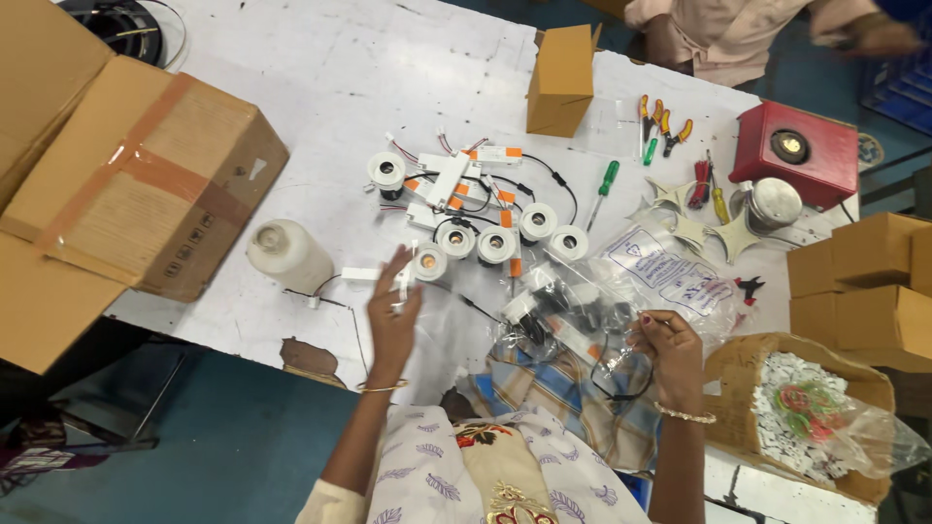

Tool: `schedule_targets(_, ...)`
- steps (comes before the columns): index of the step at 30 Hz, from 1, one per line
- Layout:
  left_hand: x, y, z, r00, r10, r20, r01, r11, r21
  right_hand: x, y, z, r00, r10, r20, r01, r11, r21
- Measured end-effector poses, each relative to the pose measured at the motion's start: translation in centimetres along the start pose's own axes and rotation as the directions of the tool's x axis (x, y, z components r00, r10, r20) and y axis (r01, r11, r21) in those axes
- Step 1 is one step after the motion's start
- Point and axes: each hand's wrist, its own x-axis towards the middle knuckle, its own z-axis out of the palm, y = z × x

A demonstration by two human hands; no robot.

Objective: The person places small white cylindrical electronic components into clear plastic bags, seals them, and stacks them on the table. The person then folds flat cardboard pieces into small boxes and places them on the table.

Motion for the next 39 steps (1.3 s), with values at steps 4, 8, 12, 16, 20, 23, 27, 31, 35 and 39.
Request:
schedule_targets(4, 1.4, -0.8, -6.0, 0.957, -0.287, -0.039, 0.288, 0.956, 0.046, 0.1, -0.6, 2.0, 0.997, 0.062, 0.051, -0.063, 0.998, 0.024)
schedule_targets(8, 1.5, -2.4, -7.8, 0.822, -0.552, 0.142, 0.566, 0.761, -0.317, 0.1, -1.2, 4.8, 0.983, 0.139, 0.119, -0.146, 0.988, 0.049)
schedule_targets(12, 0.2, -3.8, -6.8, 0.628, -0.719, 0.298, 0.777, 0.557, -0.294, 0.5, -2.0, 7.3, 0.974, 0.097, 0.205, -0.096, 0.995, -0.011)
schedule_targets(16, 0.0, -4.6, -5.0, 0.822, -0.466, 0.327, 0.511, 0.858, -0.063, 0.6, -2.8, 9.0, 0.963, 0.113, 0.245, -0.086, 0.989, -0.117)
schedule_targets(20, 1.0, -3.8, -3.9, 0.740, -0.569, 0.358, 0.638, 0.762, -0.107, 0.6, -3.5, 10.6, 0.948, 0.106, 0.301, -0.050, 0.981, -0.187)
schedule_targets(23, 1.7, -2.6, -3.5, 0.646, -0.650, 0.401, 0.727, 0.683, -0.065, 0.3, -3.9, 11.4, 0.932, 0.079, 0.352, 0.000, 0.976, -0.219)
schedule_targets(27, 2.1, -2.1, -2.8, 0.699, -0.535, 0.475, 0.651, 0.751, -0.112, 0.2, -4.1, 12.3, 0.931, 0.102, 0.350, -0.007, 0.965, -0.261)
schedule_targets(31, 1.9, -2.5, -2.5, 0.729, -0.519, 0.447, 0.567, 0.823, 0.031, 0.3, -3.7, 12.2, 0.918, 0.053, 0.394, 0.055, 0.965, -0.257)
schedule_targets(35, 1.5, -2.3, -2.5, 0.606, -0.587, 0.536, 0.688, 0.726, 0.017, 0.7, -3.1, 12.1, 0.923, 0.043, 0.383, 0.056, 0.968, -0.243)
schedule_targets(39, 0.8, -2.0, -2.3, 0.594, -0.585, 0.552, 0.714, 0.699, -0.027, 0.5, -2.9, 12.9, 0.934, 0.000, 0.357, 0.080, 0.974, -0.210)
